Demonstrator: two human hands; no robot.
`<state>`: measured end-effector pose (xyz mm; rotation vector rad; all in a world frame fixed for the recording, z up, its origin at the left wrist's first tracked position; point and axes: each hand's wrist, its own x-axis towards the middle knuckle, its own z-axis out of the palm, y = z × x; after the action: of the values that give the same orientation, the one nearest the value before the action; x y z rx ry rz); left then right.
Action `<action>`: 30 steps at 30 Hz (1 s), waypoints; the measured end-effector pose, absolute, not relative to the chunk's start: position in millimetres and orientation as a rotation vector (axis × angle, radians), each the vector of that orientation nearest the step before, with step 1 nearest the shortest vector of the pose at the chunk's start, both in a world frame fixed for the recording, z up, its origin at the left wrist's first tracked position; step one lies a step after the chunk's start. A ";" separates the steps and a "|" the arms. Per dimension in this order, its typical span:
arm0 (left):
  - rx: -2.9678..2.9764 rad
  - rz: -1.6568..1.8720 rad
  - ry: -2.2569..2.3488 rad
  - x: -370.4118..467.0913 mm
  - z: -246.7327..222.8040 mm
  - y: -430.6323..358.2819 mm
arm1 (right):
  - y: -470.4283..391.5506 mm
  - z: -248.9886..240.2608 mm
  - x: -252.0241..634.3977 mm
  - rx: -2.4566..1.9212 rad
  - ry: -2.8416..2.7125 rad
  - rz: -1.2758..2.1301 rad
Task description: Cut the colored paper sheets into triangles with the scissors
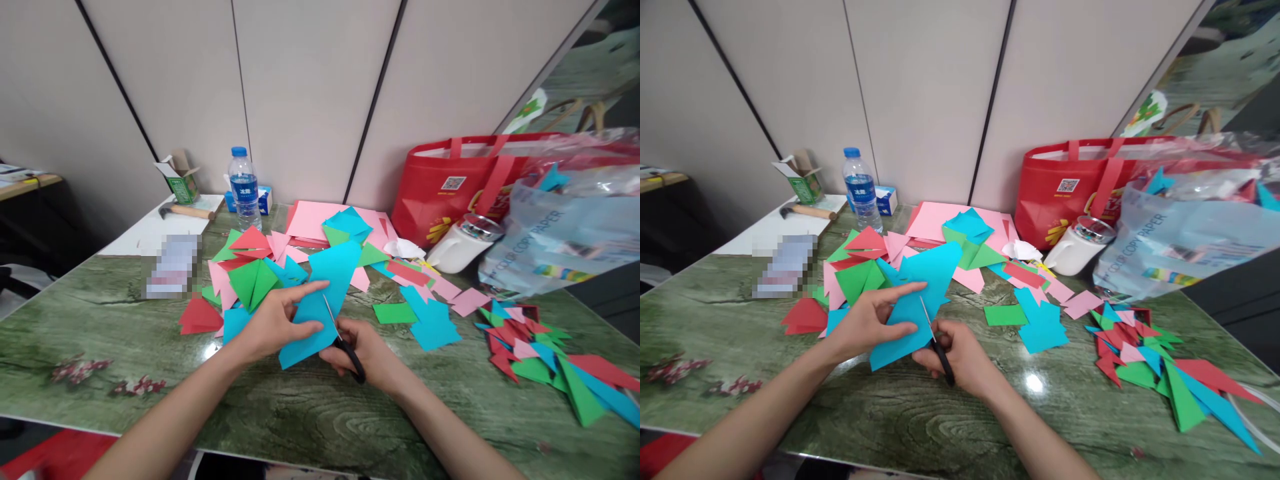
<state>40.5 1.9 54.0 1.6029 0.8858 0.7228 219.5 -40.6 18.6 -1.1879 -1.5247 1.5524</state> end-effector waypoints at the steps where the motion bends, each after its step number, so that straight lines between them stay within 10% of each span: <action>1: 1.606 0.725 0.887 40.6 54.1 1.9 | -40.6 18.4 219.5 -1.189 -1.521 1.554; 30: 1.647 0.878 0.948 36.9 57.1 9.8 | -40.0 20.2 221.2 -1.161 -1.463 1.696</action>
<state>36.9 9.8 57.1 1.6472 0.9477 0.8779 221.2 -40.0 20.2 -1.1612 -1.4632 1.6957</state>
